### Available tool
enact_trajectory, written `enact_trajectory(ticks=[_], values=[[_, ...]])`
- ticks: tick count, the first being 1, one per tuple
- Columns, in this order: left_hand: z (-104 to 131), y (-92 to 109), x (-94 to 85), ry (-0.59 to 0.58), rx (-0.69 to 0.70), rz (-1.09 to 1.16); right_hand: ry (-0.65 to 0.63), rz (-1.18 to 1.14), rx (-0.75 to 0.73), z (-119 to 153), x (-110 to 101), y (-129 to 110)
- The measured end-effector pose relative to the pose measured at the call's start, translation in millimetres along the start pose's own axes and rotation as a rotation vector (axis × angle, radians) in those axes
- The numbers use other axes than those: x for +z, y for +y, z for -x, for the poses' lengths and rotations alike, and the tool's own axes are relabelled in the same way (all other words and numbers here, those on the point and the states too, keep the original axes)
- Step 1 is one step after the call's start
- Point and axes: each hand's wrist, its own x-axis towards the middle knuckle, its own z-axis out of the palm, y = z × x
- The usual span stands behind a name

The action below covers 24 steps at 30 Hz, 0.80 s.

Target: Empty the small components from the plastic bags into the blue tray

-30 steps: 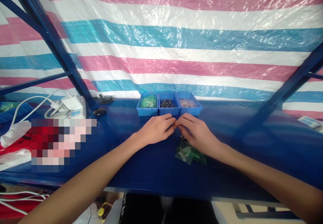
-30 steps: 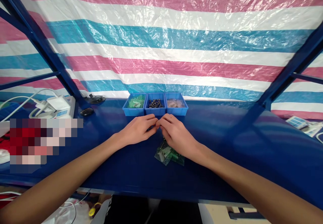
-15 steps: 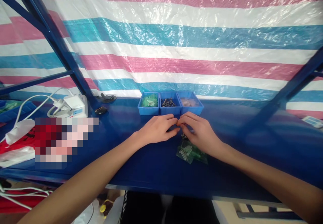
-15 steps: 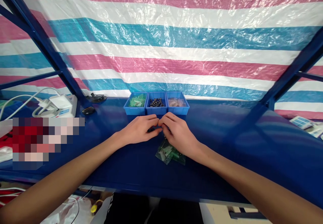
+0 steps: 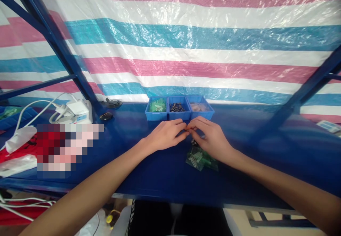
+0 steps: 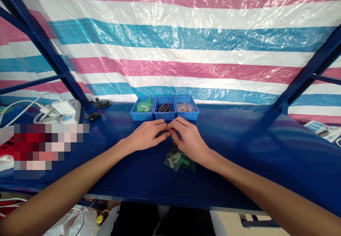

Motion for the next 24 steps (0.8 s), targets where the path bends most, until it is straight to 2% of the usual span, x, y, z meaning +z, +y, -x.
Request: enact_trajectory(ticks=[11,24], values=[[0.8,-1.2,1.7,0.052,-0.012,0.01,0.002,0.002,0.01,0.0,0.6,1.4],[1.2,-4.2,2.4,0.141,-0.009,0.039,0.007,-0.024,0.144,0.5,0.4,2.7]])
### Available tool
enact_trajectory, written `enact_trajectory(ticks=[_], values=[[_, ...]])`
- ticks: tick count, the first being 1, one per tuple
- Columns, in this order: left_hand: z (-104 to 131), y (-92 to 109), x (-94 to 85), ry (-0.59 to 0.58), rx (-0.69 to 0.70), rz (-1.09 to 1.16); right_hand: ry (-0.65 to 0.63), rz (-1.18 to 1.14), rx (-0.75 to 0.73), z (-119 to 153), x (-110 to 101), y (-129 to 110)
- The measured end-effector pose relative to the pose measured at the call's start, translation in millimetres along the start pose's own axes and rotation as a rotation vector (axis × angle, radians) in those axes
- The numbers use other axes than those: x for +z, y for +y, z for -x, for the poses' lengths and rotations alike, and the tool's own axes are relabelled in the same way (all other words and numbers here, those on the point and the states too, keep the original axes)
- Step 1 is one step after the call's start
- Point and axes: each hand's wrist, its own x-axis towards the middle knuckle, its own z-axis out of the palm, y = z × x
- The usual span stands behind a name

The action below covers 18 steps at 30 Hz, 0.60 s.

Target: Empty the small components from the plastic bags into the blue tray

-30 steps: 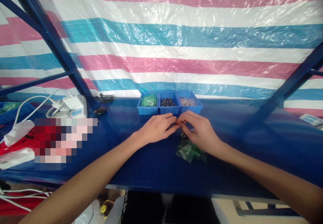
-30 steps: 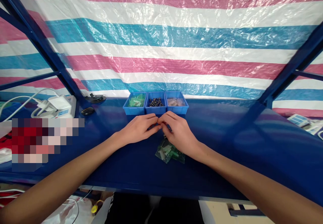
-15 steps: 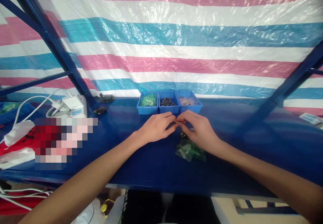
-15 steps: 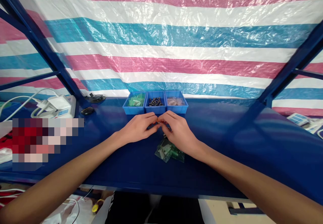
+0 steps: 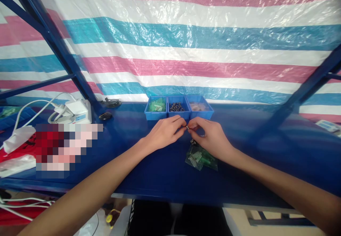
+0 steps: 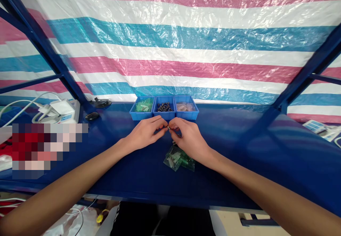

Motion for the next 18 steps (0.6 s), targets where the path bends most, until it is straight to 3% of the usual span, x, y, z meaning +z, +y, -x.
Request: enact_trajectory(ticks=[10,18], values=[[0.1,1.3,-0.2,0.054,0.009,0.027,-0.028,-0.252,0.231,-2.4,0.8,1.1],[0.8,0.0,0.8,0.069,0.01,0.033,-0.037,-0.153,0.198,-3.6,-0.2,5.2]])
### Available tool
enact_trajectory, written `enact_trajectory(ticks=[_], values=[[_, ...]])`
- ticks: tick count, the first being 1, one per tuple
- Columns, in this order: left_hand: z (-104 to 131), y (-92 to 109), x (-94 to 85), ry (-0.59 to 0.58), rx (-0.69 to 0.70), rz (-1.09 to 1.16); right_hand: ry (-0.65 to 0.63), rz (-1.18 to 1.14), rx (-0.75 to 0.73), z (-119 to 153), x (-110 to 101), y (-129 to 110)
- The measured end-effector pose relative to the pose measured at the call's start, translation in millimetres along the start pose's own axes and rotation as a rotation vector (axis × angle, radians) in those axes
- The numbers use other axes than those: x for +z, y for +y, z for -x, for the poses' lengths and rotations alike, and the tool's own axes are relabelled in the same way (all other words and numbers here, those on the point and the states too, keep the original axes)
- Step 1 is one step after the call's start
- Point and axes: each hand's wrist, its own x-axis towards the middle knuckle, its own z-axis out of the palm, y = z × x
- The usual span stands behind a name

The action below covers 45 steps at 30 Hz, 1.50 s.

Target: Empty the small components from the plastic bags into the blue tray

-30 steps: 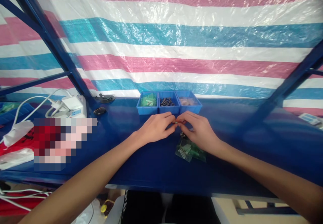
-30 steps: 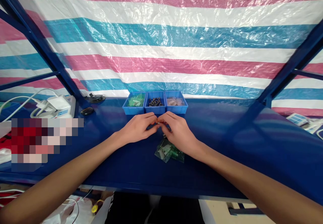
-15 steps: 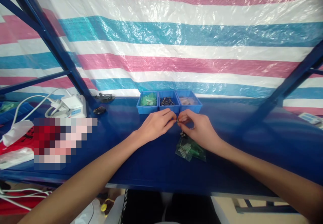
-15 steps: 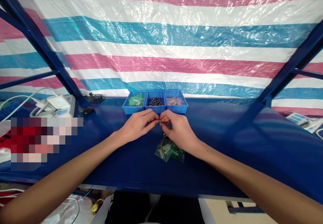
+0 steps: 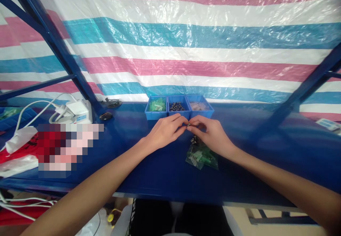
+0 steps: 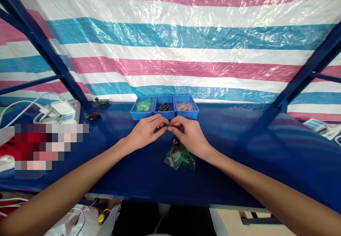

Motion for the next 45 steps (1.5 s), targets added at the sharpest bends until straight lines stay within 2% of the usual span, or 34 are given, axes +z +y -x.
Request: enact_trajectory(ticks=[12,18,26,32,41,45], values=[[-1.4,4.0,-3.9,0.02,-0.046,0.074,-0.074,0.04,0.059,-1.2,-4.4,-4.1],[-1.9,3.8,-1.8,0.018,-0.032,0.108,-0.135,-0.009,0.031,-3.5,-4.0,-0.9],[-2.4,4.4,-0.2,-0.025,-0.022,0.144,-0.078,0.212,-0.044,-2.8,-3.4,5.2],[-1.4,5.9,-2.3,-0.056,-0.015,0.105,-0.065,0.223,-0.052,-3.3,-3.3,4.7],[-1.4,4.1,-1.4,-0.006,-0.06,0.028,-0.028,0.233,-0.136,-8.4,-4.6,3.6],[-1.0,2.2,-3.5,0.06,-0.095,0.018,-0.022,0.254,-0.207,-22.3,-8.1,0.0]])
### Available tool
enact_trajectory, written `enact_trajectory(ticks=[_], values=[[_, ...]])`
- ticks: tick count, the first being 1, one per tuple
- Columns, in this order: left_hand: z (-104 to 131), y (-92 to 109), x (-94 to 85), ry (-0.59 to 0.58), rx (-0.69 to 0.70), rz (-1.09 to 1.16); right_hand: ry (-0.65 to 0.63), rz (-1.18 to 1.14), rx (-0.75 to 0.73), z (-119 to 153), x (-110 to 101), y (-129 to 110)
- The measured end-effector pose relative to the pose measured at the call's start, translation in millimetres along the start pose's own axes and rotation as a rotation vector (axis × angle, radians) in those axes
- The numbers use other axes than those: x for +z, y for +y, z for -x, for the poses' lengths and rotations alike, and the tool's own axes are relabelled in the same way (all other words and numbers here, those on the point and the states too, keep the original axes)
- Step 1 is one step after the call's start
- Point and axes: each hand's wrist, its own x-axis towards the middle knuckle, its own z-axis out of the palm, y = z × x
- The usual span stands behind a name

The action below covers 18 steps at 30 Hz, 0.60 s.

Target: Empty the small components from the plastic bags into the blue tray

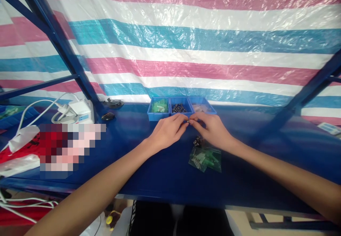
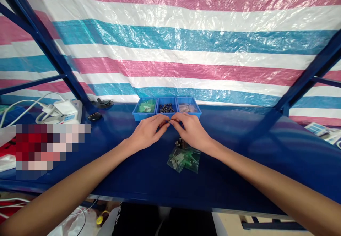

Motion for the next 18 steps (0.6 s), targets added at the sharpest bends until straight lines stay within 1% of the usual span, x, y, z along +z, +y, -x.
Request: enact_trajectory(ticks=[2,4,5,7,9,10,11,12,13,14,16,17,18], values=[[0.3,-1.8,0.2,0.064,-0.038,-0.003,0.001,0.094,-0.097,-14.1,-0.8,4.2],[0.2,-3.8,1.8,0.125,-0.062,-0.01,-0.003,0.256,-0.206,-32.2,1.2,11.6],[-0.4,-4.8,2.5,0.145,-0.066,-0.02,-0.007,0.339,-0.232,-41.7,3.4,15.9],[-2.8,-5.8,0.5,0.162,-0.066,-0.059,-0.026,0.443,-0.238,-58.0,9.2,23.1],[-6.7,-4.6,-11.5,0.145,-0.045,-0.14,-0.024,0.461,-0.221,-66.0,14.1,26.3],[-8.3,-3.1,-23.0,0.135,-0.032,-0.189,-0.015,0.448,-0.221,-65.7,14.9,26.1],[-9.1,-1.1,-38.3,0.109,-0.001,-0.265,-0.003,0.429,-0.234,-62.2,14.3,25.0],[-8.3,1.0,-57.0,0.088,0.02,-0.346,0.007,0.409,-0.256,-56.0,12.1,23.2],[-5.4,2.5,-78.1,0.1,-0.003,-0.39,0.015,0.389,-0.286,-47.4,8.5,21.0],[0.4,2.5,-100.2,0.157,-0.078,-0.394,0.016,0.375,-0.319,-37.4,3.7,18.9],[21.8,-4.9,-141.3,0.266,-0.298,-0.425,0.005,0.356,-0.357,-16.5,-7.1,15.5],[37.4,-13.0,-157.6,0.229,-0.407,-0.528,0.007,0.343,-0.355,-7.3,-12.2,14.4],[55.4,-23.7,-170.0,0.171,-0.519,-0.66,0.015,0.324,-0.346,0.3,-16.3,13.7]])
